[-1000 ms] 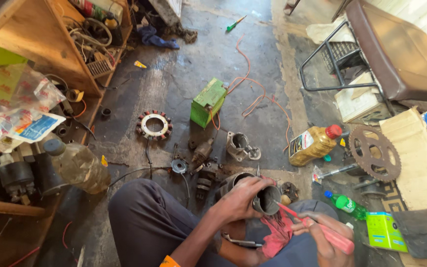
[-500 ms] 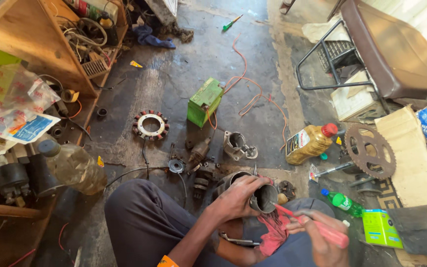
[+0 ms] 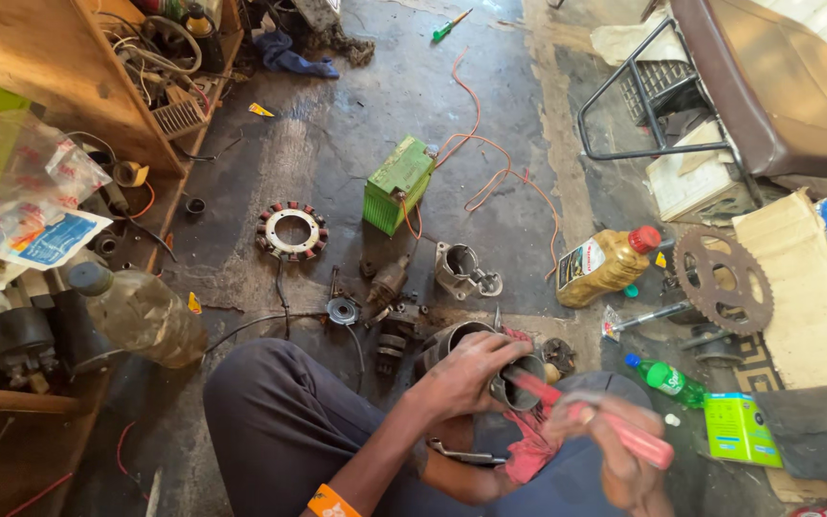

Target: The person sits on the floor and uses a red-handled screwdriver to scrape the inside of a cylindrical engine part. The person then places the part down and picks up a crankshaft, holding it with both hands.

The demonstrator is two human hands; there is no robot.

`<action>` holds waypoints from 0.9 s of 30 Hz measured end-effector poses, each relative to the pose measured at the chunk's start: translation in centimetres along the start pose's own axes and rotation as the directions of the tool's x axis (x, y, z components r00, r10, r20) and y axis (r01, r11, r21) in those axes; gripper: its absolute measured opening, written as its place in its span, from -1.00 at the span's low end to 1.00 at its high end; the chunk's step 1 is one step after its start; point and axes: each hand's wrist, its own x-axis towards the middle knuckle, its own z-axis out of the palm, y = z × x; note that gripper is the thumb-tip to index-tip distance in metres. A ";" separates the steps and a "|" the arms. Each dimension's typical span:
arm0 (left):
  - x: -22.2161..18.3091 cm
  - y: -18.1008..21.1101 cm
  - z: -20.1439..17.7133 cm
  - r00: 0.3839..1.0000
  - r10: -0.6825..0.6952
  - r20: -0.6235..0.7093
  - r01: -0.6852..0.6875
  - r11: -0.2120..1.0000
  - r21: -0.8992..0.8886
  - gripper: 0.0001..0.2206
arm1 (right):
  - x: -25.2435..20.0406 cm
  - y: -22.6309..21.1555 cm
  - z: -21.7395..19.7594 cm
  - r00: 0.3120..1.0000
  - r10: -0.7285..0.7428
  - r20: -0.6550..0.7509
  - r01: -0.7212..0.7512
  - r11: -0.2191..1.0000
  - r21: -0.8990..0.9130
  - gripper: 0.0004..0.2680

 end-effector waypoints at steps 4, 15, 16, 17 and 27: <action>0.0 -0.7 0.2 1.000 -0.015 -0.009 0.014 0.998 -0.064 -0.16 | -0.4 -0.6 -0.2 0.980 0.155 0.127 -0.162 0.986 0.047 -0.76; 0.5 -0.2 -0.1 1.000 -0.020 0.012 0.019 1.000 0.009 -0.19 | 0.0 0.3 -0.9 0.976 0.104 0.189 -0.122 0.989 0.085 -0.77; 0.5 -0.2 -0.1 1.000 -0.027 0.012 0.027 1.000 0.002 -0.19 | 0.2 -0.6 -1.4 0.975 0.149 0.168 -0.158 0.986 0.044 -0.76; 0.5 -0.1 0.0 0.999 -0.033 0.012 0.033 0.999 -0.004 -0.20 | 0.5 -1.2 -1.3 0.971 0.190 0.145 -0.193 0.981 0.004 -0.75; 1.3 1.2 0.5 0.997 -0.054 0.051 0.049 0.995 0.089 -0.16 | 0.2 -1.9 0.5 0.961 0.147 0.235 -0.172 0.981 0.086 -0.79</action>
